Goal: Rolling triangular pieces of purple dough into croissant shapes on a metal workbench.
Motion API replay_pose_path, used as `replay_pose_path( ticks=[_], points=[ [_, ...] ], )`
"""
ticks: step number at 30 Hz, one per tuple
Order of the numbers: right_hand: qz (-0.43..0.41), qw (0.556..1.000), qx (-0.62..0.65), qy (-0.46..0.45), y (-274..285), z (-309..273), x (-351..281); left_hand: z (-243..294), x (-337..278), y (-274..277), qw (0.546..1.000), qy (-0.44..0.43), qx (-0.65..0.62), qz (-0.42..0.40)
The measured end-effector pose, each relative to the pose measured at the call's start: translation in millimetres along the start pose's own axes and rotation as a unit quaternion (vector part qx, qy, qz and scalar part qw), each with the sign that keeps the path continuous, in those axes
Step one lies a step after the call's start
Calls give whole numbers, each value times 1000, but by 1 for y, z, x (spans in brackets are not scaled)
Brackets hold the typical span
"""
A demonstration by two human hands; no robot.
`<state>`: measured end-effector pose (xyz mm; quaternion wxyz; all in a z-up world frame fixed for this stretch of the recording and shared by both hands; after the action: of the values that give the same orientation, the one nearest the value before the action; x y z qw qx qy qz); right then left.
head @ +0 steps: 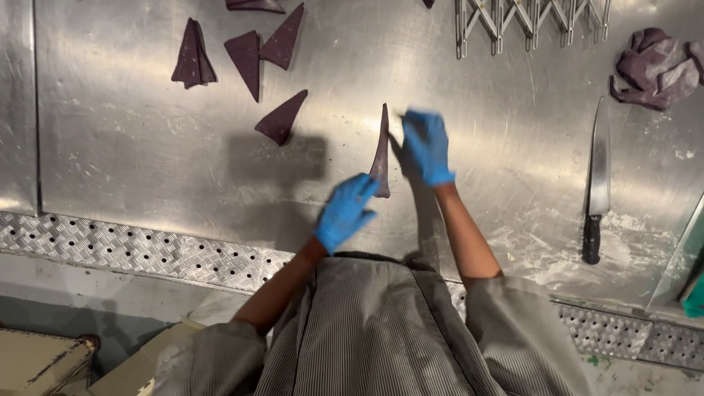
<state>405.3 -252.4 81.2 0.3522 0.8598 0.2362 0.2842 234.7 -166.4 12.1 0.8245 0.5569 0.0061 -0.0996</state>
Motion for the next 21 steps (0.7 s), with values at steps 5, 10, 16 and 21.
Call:
replay_pose_path(
  ticks=[5, 10, 16, 21],
  points=[
    [-189, 982, 30, 11, -28, -23, -103, -38, 0, -22, 995, -56, 3, 84],
    [-176, 976, -45, 118, -53, -1, -143, -35, 14, -49, 981, -167, 76, 70],
    [-217, 960, -55, 170, -52, 3, -142, -28, 10, -10, 963, -222, 36, 148],
    [-228, 960, -42, 156, -60, 11, -142, -34, 11, -43, 951, -251, 117, 136]
  ],
)
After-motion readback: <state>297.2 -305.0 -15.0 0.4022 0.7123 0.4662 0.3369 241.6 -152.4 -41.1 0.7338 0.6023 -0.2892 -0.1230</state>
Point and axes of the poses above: each hand's wrist, its own x-axis towards the middle knuckle, its own y-axis out of the back of the hand, z = x × y, the point moved 8 cm from there along x, towards the middle knuckle, and after that the axes turned 10 degrees about x, right-handed, at the moved point
